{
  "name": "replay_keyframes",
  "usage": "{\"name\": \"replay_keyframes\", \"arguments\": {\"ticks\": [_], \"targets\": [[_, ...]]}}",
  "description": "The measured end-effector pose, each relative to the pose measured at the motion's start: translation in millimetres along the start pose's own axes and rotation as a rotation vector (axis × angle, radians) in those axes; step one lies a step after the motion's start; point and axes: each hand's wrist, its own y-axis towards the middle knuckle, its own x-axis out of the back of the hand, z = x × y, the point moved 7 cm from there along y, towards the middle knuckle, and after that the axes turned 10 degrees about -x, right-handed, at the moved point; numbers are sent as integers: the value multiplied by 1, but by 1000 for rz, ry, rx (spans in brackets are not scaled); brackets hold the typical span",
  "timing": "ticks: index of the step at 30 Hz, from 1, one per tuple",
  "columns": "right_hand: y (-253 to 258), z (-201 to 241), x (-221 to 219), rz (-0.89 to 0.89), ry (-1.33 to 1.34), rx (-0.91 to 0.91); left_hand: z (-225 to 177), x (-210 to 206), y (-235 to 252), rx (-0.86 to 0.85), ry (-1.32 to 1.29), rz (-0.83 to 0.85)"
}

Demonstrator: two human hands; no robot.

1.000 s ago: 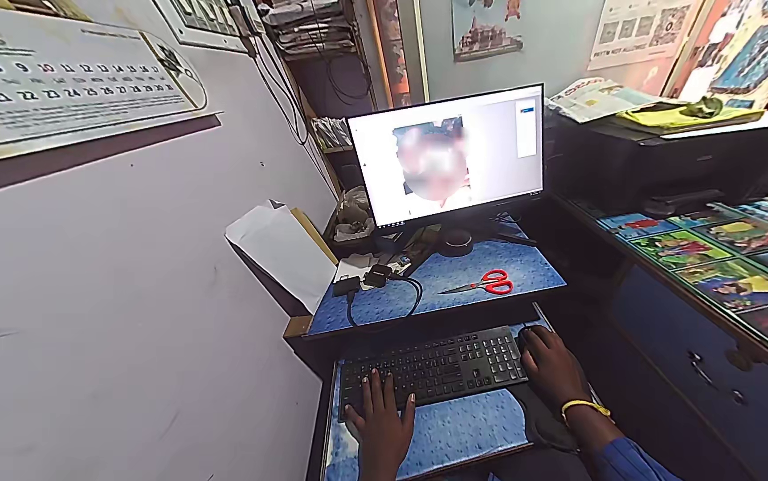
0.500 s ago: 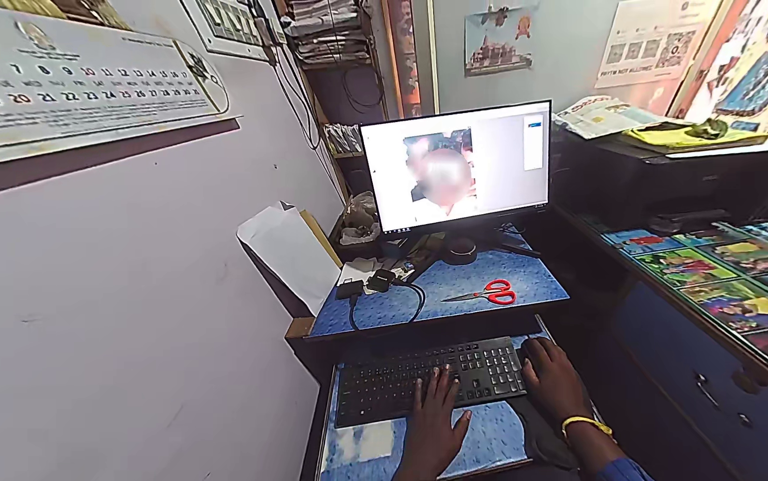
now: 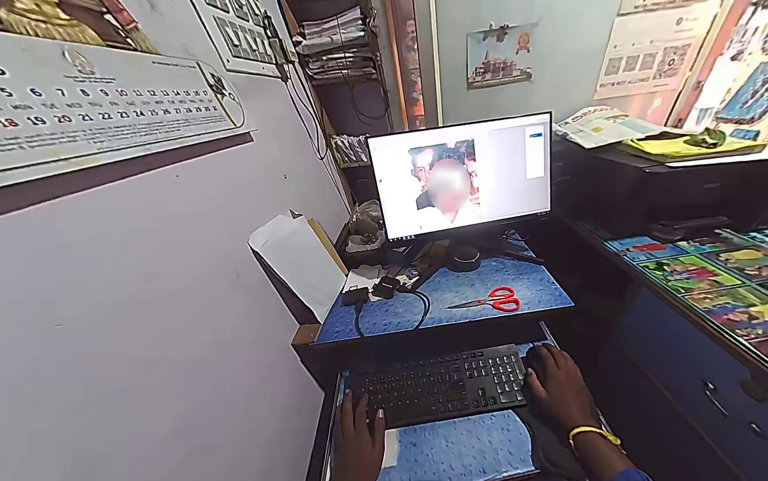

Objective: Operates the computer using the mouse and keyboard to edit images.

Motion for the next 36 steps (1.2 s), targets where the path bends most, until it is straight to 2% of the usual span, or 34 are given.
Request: {"name": "replay_keyframes", "arguments": {"ticks": [4, 6, 10, 13, 17, 20, 23, 29, 33, 36], "targets": [[-11, 10, 2, -82, 39, 330, -3, -4, 0, 10, 50, -2], [-13, 15, -3, -34, 8, 381, -2, -2, 0, 26, 42, -17], [-9, 10, 3, -64, 118, 301, -3, 4, 0, 33, -11, -49], [-5, 0, 4, -89, 124, 137, -3, 5, 0, -10, -39, -98], [1, -1, -2, 61, -8, -37, -1, -8, -1, -45, 45, 19], [2, 1, -3, 65, -16, -29, -1, -8, 1, -30, 64, 43], [2, -1, -7, 13, 2, 19, -1, -6, 0, -65, 48, -22], [2, -1, -6, 12, -18, 19, -12, -1, 2, -137, 98, -11], [2, 0, -6, 27, -14, 27, -37, -9, 3, -234, 66, -4], [2, 1, -7, 53, -22, 16, -78, -19, 12, -303, -20, -19]]}}
